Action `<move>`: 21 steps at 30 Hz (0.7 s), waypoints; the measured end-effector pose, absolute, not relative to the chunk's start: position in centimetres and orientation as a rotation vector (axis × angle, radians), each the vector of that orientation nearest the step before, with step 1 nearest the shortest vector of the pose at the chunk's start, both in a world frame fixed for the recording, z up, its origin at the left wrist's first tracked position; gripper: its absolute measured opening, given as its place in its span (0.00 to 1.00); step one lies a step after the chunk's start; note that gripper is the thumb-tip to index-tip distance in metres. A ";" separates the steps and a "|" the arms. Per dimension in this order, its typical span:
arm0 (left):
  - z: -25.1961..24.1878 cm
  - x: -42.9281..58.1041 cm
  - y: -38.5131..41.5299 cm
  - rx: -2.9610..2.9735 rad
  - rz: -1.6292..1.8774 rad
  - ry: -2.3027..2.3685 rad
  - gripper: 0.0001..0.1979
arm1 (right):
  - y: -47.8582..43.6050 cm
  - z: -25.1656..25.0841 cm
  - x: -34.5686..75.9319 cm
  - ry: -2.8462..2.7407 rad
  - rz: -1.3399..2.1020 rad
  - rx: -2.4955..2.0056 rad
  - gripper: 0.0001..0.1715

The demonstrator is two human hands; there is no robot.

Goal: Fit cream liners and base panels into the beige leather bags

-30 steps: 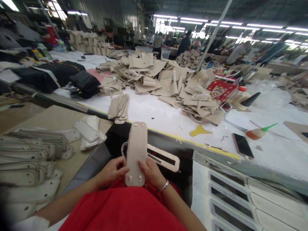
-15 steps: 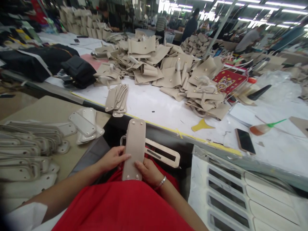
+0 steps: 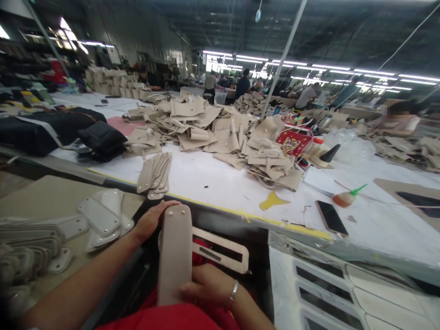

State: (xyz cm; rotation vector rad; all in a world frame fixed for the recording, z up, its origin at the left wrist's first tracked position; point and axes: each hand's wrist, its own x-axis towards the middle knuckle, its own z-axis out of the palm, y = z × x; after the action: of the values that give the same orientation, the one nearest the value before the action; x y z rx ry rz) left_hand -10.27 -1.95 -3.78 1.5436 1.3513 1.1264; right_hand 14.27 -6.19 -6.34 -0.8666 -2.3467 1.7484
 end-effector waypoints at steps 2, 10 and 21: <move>-3.9 -9.4 -2.3 1.491 1.159 1.343 0.27 | -4.4 -3.6 14.8 -2.505 1.231 -1.152 0.21; -4.6 -8.9 -2.9 1.252 1.170 1.122 0.30 | 0.6 0.4 10.0 -2.500 0.379 -0.920 0.20; -1.3 -9.1 -1.6 1.463 0.967 1.147 0.19 | -2.3 -0.8 10.5 -2.350 0.120 -0.720 0.09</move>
State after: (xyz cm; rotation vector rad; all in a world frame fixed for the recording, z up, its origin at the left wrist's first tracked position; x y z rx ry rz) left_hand -9.13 -1.60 -1.34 1.4634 1.1470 0.9674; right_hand 10.54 -2.28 -0.83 -0.7198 -2.3495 0.1196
